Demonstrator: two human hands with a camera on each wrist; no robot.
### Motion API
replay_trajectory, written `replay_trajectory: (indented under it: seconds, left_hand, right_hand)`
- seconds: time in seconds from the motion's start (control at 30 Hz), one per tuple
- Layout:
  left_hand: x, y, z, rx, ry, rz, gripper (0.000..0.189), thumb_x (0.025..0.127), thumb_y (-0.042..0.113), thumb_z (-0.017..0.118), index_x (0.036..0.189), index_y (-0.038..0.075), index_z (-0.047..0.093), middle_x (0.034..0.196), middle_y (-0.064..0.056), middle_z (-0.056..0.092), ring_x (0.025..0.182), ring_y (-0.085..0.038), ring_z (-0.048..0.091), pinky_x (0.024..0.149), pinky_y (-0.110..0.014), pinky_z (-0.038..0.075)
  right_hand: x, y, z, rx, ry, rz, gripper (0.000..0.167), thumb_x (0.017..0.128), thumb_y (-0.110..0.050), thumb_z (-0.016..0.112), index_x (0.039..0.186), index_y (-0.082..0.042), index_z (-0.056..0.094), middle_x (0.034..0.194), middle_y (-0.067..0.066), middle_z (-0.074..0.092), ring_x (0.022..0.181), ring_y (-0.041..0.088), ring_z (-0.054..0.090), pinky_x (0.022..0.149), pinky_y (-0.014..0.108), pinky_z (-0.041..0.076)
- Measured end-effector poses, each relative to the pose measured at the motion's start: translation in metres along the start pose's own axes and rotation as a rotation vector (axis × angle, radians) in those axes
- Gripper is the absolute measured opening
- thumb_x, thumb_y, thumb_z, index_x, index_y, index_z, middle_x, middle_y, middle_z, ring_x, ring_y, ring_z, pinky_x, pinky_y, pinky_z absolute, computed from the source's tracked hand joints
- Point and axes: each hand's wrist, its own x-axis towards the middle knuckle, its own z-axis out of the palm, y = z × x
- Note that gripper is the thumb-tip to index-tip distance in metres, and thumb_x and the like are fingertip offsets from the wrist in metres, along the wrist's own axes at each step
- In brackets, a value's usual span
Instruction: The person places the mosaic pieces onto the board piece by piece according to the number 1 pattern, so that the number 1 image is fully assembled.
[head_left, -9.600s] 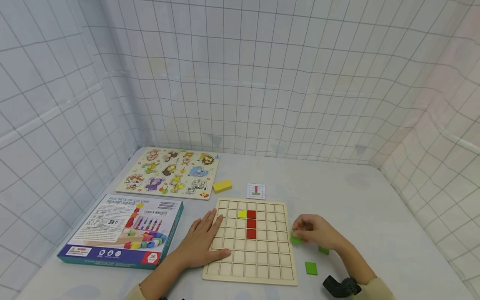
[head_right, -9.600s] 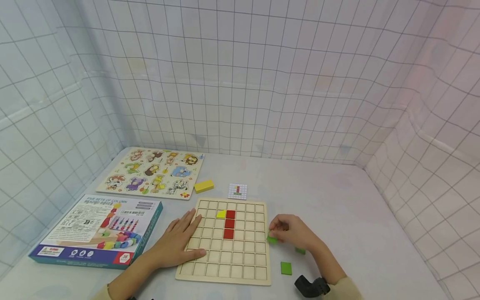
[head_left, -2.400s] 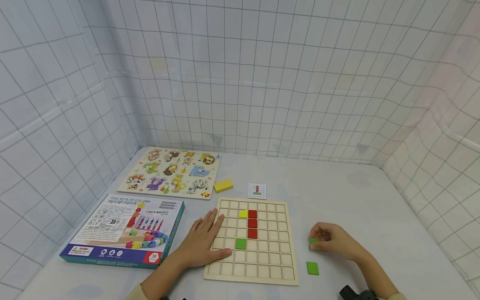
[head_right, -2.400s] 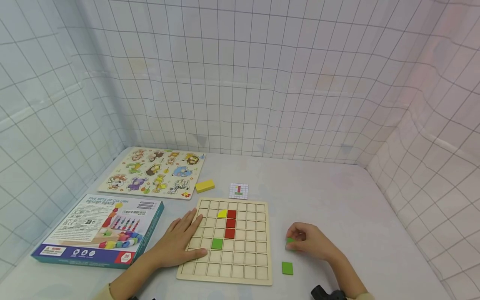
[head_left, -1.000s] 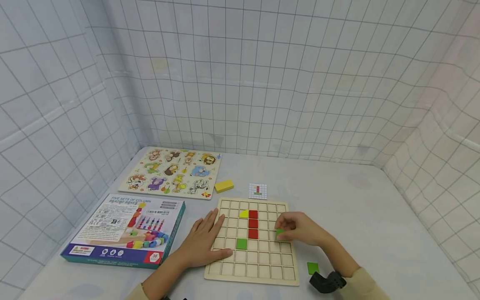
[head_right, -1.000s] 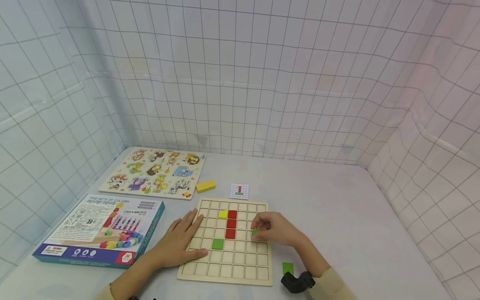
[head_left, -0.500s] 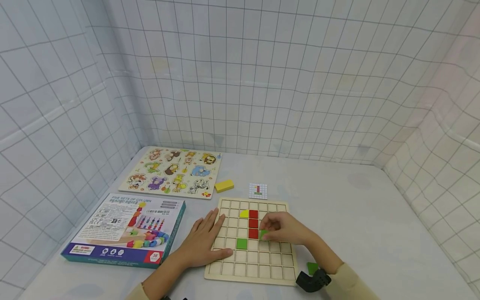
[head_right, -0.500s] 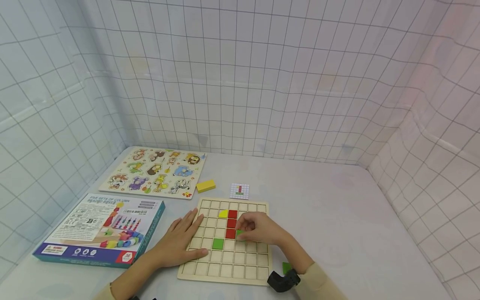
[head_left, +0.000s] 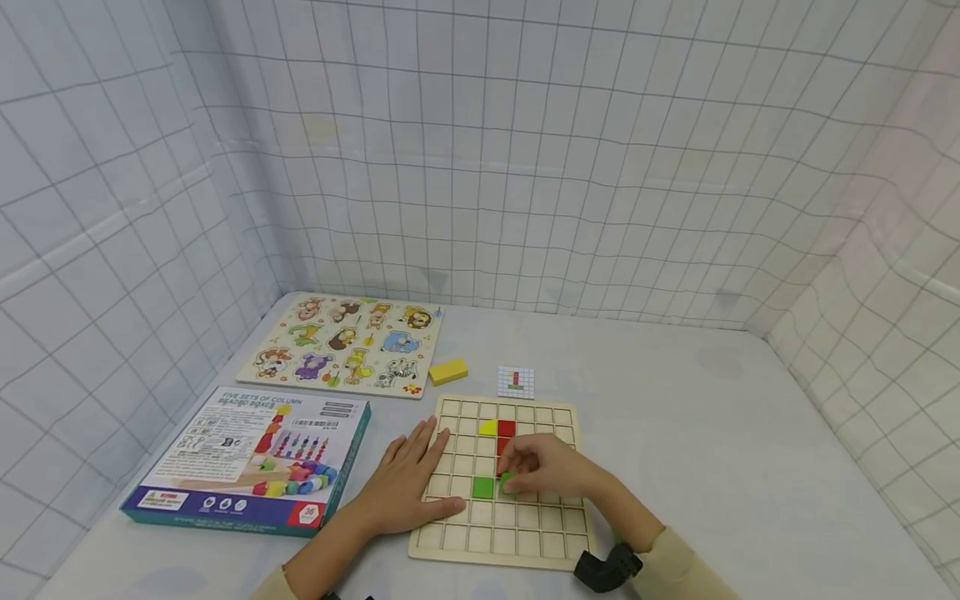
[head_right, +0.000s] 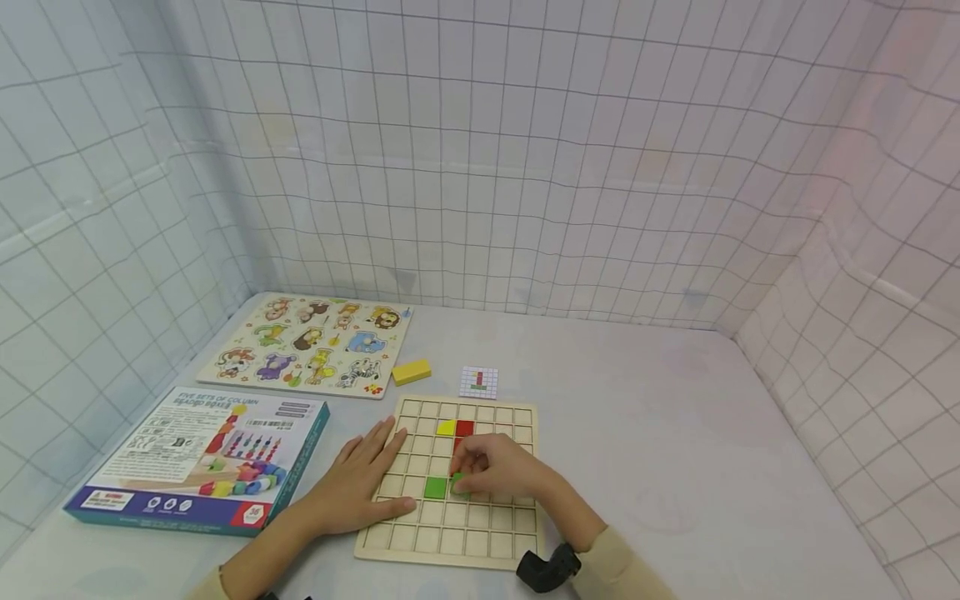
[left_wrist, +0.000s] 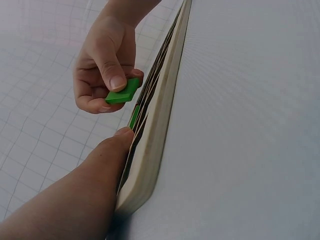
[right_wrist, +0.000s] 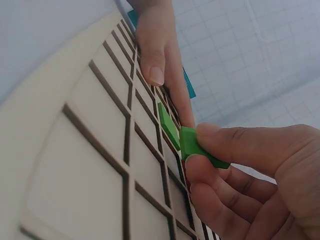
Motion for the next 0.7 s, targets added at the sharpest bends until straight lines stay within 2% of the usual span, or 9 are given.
replay_trajectory:
  seconds: [0.27,0.5,0.7]
  left_hand:
    - [-0.0007,0.0008,-0.0007,-0.009,0.005,0.000,0.102,0.085,0.073,0.052,0.156,0.006,0.020,0.162,-0.016,0.005,0.148,-0.029,0.004,0.114,-0.056,0.008]
    - [-0.0006,0.0009,-0.0008,-0.009,0.003,0.003,0.102,0.085,0.072,0.052,0.156,0.006,0.019,0.162,-0.016,0.005,0.148,-0.029,0.003,0.114,-0.056,0.008]
    - [-0.0005,0.0012,-0.0014,-0.003,0.000,0.001,0.102,0.085,0.072,0.052,0.156,0.006,0.019,0.162,-0.016,0.005,0.148,-0.030,0.003,0.114,-0.056,0.008]
  right_hand:
    - [0.0003,-0.0035,0.0100,-0.047,0.016,0.071,0.009,0.087,-0.011,0.074,0.094,-0.013,0.068,0.076,-0.004,0.062,0.062,0.008,0.055,0.059,0.023,0.050]
    - [-0.0003,-0.0037,0.0111,-0.116,0.036,0.050,0.009,0.087,-0.012,0.075,0.093,-0.016,0.069,0.075,-0.008,0.062,0.064,0.006,0.054,0.060,0.022,0.046]
    - [-0.0012,-0.0032,0.0113,-0.171,0.061,-0.004,0.007,0.085,-0.012,0.076,0.089,-0.016,0.072,0.080,-0.011,0.061,0.072,0.006,0.053,0.064,0.023,0.047]
